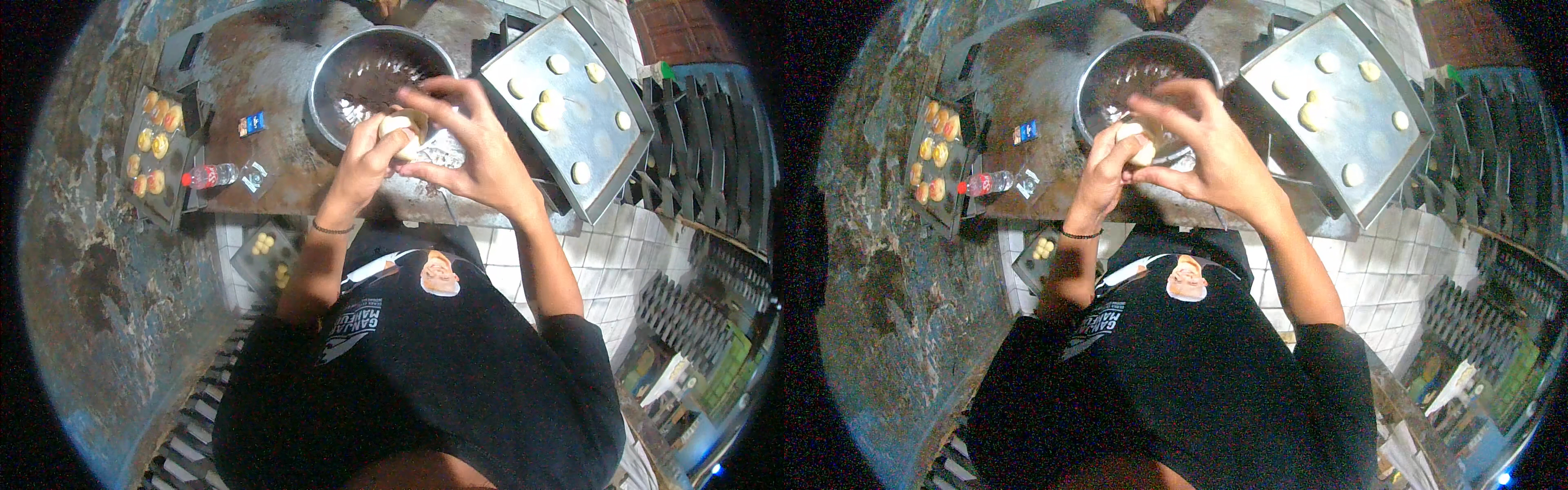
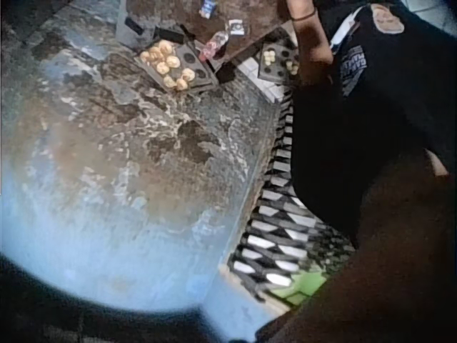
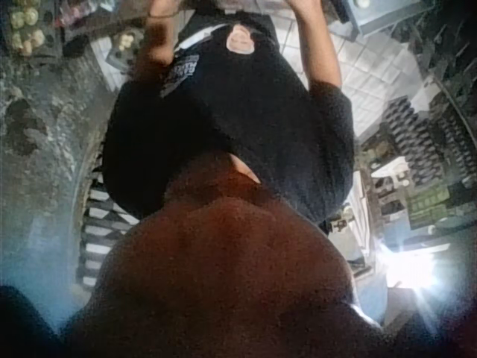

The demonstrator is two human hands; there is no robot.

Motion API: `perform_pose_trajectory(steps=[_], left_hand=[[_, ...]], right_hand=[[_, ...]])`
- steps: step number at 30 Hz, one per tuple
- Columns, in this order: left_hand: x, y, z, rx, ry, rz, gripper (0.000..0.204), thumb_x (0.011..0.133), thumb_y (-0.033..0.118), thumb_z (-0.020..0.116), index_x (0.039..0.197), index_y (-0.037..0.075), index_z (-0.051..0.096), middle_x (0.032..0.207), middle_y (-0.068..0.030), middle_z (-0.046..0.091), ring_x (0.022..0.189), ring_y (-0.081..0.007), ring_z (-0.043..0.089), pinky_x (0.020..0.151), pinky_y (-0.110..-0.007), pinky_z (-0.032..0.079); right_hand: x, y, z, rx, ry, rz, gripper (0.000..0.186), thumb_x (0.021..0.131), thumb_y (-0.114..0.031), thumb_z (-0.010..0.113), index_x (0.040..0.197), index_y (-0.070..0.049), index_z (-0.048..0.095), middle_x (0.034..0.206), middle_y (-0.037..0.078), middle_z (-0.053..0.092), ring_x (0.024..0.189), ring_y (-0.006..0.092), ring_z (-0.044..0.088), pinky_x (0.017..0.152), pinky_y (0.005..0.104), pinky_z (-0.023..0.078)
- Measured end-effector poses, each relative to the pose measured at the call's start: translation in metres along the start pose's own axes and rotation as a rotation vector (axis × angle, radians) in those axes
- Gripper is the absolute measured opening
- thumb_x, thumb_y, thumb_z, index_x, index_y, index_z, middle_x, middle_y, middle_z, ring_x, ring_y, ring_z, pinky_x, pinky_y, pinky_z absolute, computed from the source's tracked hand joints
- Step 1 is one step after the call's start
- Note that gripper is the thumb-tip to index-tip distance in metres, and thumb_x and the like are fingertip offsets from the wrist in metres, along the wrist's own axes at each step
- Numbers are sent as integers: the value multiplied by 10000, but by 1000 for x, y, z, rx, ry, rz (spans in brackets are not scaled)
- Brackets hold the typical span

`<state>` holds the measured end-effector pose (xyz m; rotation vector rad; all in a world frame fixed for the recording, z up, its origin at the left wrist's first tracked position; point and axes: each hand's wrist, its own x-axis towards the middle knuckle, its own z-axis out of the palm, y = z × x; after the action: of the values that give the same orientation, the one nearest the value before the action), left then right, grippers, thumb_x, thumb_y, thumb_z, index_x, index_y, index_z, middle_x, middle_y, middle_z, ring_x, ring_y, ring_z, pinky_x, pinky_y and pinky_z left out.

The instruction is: The person prepares bread dough by filling it with a dark mixture from a bowl and placing the shaped dough balls onto a metal tray.

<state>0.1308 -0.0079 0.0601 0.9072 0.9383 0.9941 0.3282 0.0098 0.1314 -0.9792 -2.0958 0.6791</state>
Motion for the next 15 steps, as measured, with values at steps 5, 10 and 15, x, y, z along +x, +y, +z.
perform_pose_trajectory(steps=[5,10,15], left_hand=[[2,27,26,-279,2,-184,310,1010,199,600,1296,83,564,887,16,627,624,-25,452,496,-191,299],[13,41,62,23,86,165,379,964,149,768,1264,44,561,915,-45,692,797,-62,633,657,-206,504],[42,46,103,170,63,417,262,901,98,775,1075,24,594,966,-59,700,930,-115,672,830,-282,554]], right_hand=[[-15,27,-4,171,72,136,328,877,-208,836,1164,-56,788,924,66,703,816,194,708,778,327,570],[-30,33,-10,1048,219,711,214,988,-169,745,1147,-26,736,1021,60,726,910,145,715,782,292,601],[-54,32,3,1683,292,645,330,971,-57,726,1284,-72,620,1195,79,689,1043,168,716,831,291,663]])
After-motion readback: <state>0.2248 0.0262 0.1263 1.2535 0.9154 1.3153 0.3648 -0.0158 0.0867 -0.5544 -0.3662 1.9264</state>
